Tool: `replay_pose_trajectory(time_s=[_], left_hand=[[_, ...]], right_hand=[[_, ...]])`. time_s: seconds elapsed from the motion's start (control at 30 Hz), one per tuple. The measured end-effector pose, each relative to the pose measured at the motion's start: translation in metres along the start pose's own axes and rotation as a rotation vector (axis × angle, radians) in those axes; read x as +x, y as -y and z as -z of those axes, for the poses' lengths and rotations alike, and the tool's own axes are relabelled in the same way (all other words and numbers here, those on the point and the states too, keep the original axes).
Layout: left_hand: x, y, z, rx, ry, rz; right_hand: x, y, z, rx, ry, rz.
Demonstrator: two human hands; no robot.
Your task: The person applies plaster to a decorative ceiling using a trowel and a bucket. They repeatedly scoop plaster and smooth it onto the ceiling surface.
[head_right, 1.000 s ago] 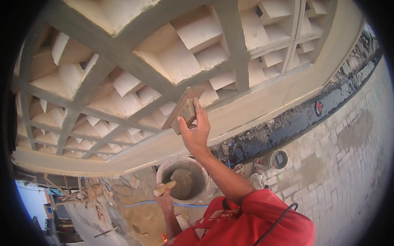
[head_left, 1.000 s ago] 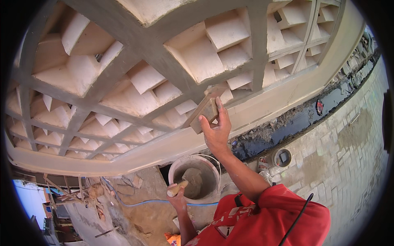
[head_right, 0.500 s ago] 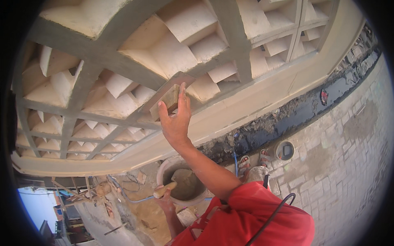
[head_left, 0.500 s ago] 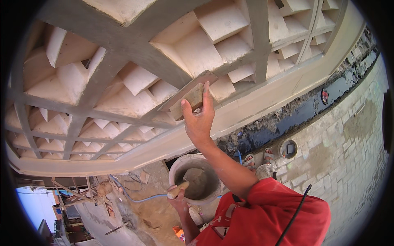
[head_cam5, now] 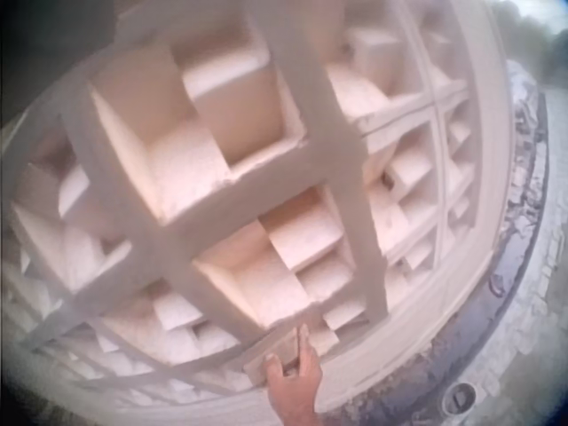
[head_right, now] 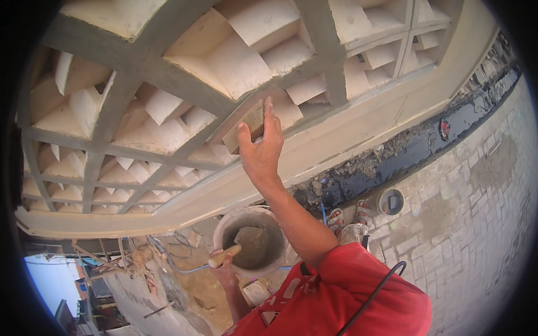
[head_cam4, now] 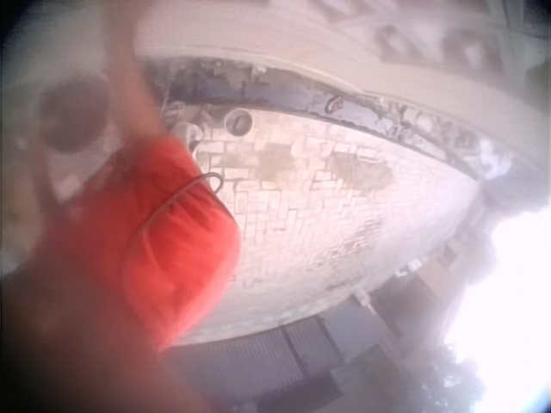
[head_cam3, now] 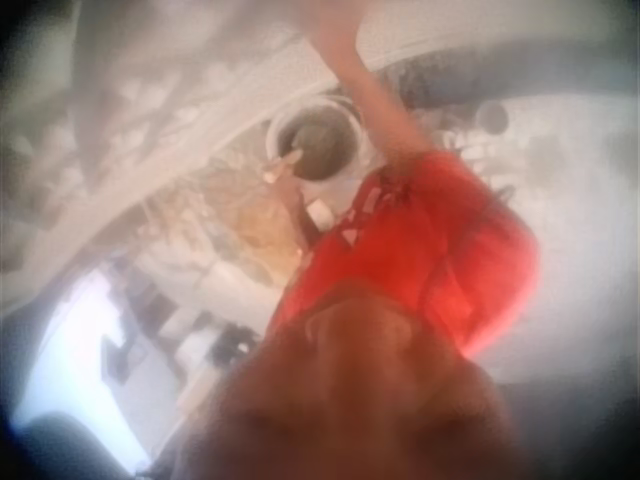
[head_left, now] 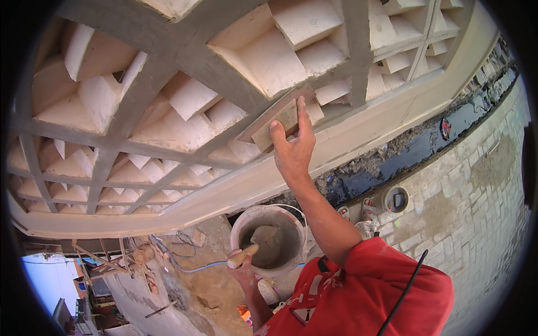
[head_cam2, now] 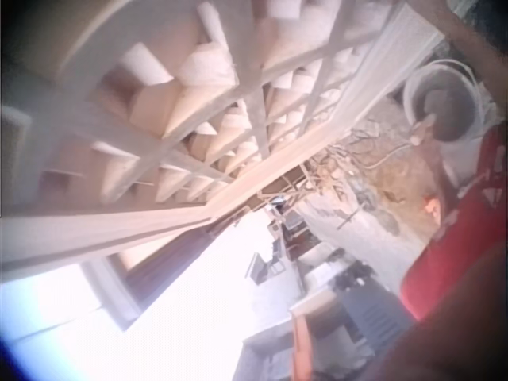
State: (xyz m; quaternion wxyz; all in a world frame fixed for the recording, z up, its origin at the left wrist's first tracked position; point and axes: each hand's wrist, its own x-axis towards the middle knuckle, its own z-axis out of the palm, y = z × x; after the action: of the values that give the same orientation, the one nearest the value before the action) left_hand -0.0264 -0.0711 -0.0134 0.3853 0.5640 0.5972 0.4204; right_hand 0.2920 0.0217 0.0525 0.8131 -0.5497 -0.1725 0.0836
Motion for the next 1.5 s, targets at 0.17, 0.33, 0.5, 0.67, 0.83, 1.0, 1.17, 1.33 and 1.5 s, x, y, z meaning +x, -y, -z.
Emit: replay_pose_trajectory(time_s=[0.17,0.33,0.5,0.67,0.83,1.0,1.17,1.33,1.5], left_hand=[[0.006,0.008,-0.001,0.04,0.005,0.015],[0.006,0.012,0.0,-0.049,0.013,0.007],[0.012,0.013,-0.001,-0.054,0.024,-0.002],[0.017,0.005,-0.008,0.005,0.061,0.023],[0.016,0.007,-0.008,-0.023,0.076,-0.013],[0.023,0.004,-0.014,0.017,0.098,-0.001],[0.027,0.006,-0.016,-0.004,0.14,0.004],[0.026,0.006,-0.016,-0.03,0.13,-0.02],[0.029,0.001,-0.022,-0.016,0.136,-0.02]], right_hand=[[-0.041,-0.001,-0.017,-0.165,0.2,-0.001],[-0.011,0.0,0.026,0.017,0.053,-0.021],[0.015,0.008,0.009,-0.082,-0.002,0.052],[-0.03,0.013,0.0,-0.155,0.259,-0.028],[0.032,0.004,0.049,0.081,-0.073,0.043],[0.003,0.003,0.005,-0.144,0.034,0.086],[-0.017,0.007,0.031,-0.107,0.209,-0.012],[0.05,0.001,0.062,-0.069,-0.091,0.09],[0.007,0.008,0.019,-0.204,0.103,0.075]])
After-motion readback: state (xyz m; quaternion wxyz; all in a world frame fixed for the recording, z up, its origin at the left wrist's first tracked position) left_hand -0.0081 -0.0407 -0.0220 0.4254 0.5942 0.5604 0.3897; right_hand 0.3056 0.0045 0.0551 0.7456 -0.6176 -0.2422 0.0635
